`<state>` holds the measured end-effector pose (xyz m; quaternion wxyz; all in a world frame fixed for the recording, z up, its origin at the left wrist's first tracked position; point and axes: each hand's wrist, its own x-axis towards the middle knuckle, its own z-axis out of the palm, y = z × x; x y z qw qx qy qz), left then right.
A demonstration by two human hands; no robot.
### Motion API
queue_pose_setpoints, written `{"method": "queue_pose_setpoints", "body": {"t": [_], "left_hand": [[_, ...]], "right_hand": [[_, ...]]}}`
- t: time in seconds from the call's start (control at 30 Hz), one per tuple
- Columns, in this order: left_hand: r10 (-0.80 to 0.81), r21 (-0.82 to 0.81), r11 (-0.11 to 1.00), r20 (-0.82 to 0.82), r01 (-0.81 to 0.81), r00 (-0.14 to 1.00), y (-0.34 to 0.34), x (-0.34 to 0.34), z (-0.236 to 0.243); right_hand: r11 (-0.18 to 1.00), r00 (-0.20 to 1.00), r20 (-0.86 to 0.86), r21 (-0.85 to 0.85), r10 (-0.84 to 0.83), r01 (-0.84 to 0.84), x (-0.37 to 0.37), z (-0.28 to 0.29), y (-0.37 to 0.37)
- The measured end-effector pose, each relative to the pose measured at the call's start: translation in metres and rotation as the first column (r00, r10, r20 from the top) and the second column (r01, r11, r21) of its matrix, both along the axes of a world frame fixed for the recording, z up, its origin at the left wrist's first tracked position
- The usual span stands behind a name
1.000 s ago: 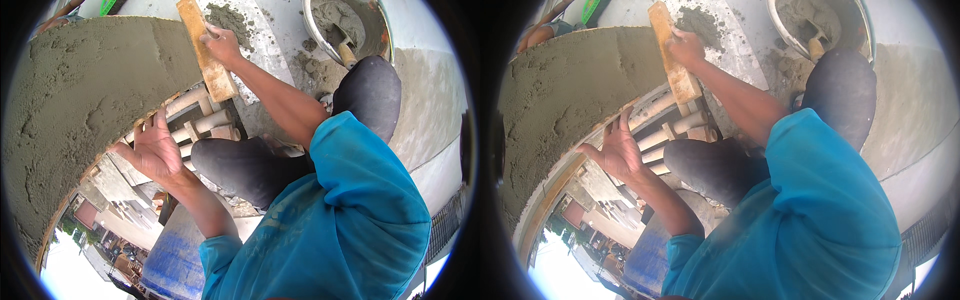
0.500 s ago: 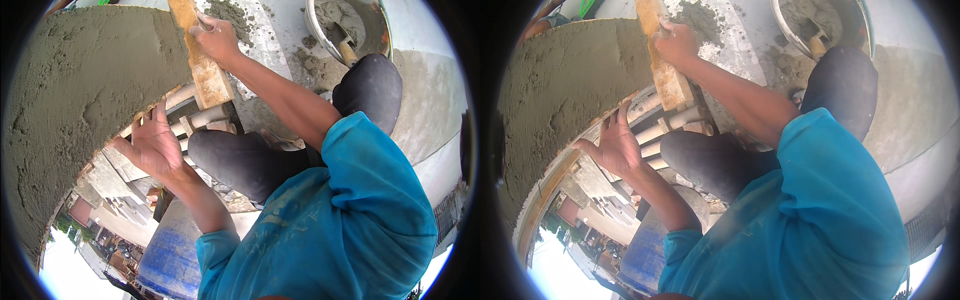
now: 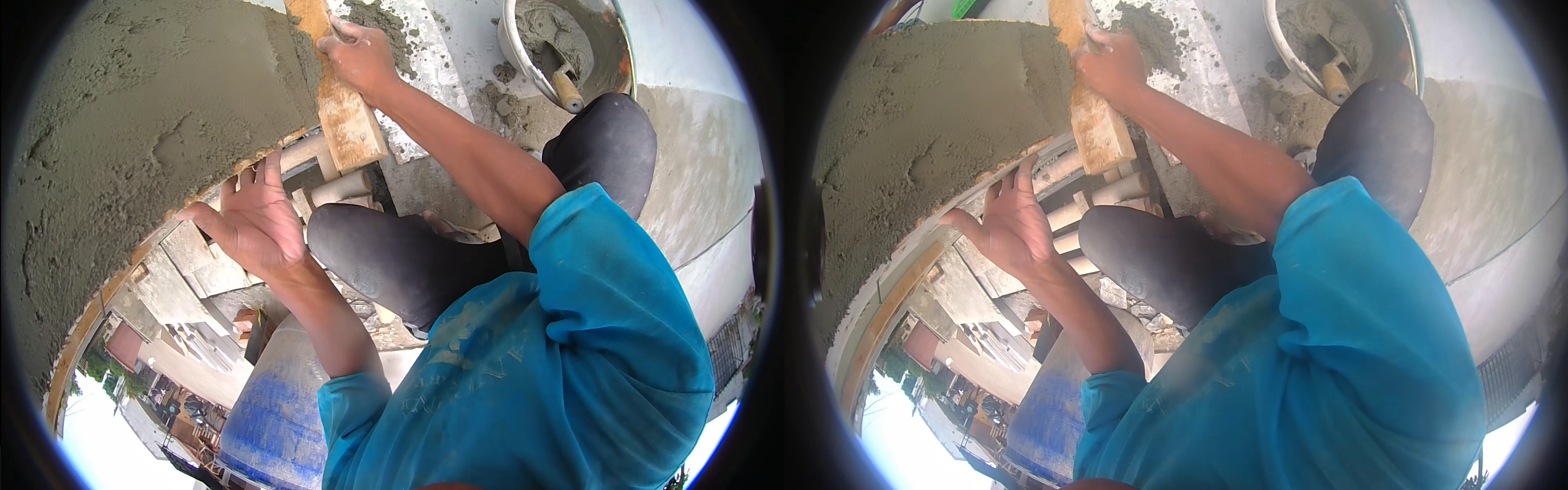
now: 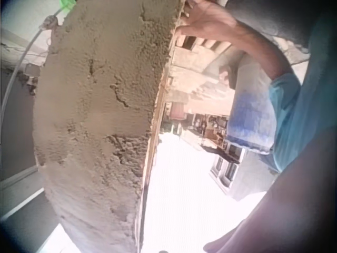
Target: The person scoops wet cement from a bucket with a trowel and applies it to a vertical wall surface, smoothing it with a wooden float. The person walks to a pile of scrap wood, selects a piece, and returns to continue smoothing the cement.
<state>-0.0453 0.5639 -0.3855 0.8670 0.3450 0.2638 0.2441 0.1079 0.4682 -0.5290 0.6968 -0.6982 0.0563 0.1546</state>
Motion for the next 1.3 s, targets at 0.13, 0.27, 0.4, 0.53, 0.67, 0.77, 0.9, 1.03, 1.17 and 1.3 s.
{"method": "queue_pose_setpoints", "body": {"t": [0.13,0.27,0.4,0.53,0.67,0.77,0.9,1.03,1.17,1.3], "left_hand": [[0.016,0.009,1.000,0.030,-0.016,0.999,-0.002,-0.001,-0.001],[0.011,0.028,1.000,0.019,-0.012,1.000,-0.002,-0.002,-0.002],[-0.052,0.048,0.998,0.055,0.049,0.997,0.001,-0.005,-0.002],[0.019,0.038,0.999,0.005,-0.019,1.000,-0.004,-0.002,0.000],[0.005,0.011,1.000,0.024,-0.006,1.000,-0.005,-0.001,-0.001],[-0.027,0.075,0.997,0.014,0.026,1.000,-0.006,-0.002,0.000],[-0.036,0.094,0.995,0.003,0.035,0.999,-0.006,0.001,-0.001],[0.064,0.021,0.998,-0.045,-0.063,0.997,-0.004,-0.001,-0.006],[0.000,-0.002,1.000,0.003,0.000,1.000,0.005,-0.009,-0.008],[0.036,0.034,0.999,0.014,-0.037,0.999,-0.001,-0.008,-0.003]], "right_hand": [[0.999,0.989,0.149,-0.033,0.019,-0.014,-0.024,0.051,-0.009],[0.988,0.982,-0.111,0.010,0.155,-0.155,-0.049,0.109,-0.032],[0.995,0.994,-0.056,0.039,0.098,-0.096,-0.045,0.101,-0.029],[0.998,0.995,-0.099,0.059,0.018,-0.012,0.009,0.062,0.001],[1.000,0.990,0.142,0.025,-0.005,0.002,-0.001,0.061,0.002],[0.998,0.993,0.112,0.042,0.031,-0.036,-0.019,0.083,-0.008],[0.994,0.988,0.151,0.099,0.022,-0.037,-0.040,0.116,-0.024],[0.990,0.994,0.054,0.099,0.095,-0.100,-0.056,0.141,-0.035],[0.974,0.994,-0.003,0.197,0.114,-0.111,-0.064,0.151,-0.055],[0.942,0.954,0.283,-0.337,0.096,0.005,-0.034,0.100,-0.072]]}}
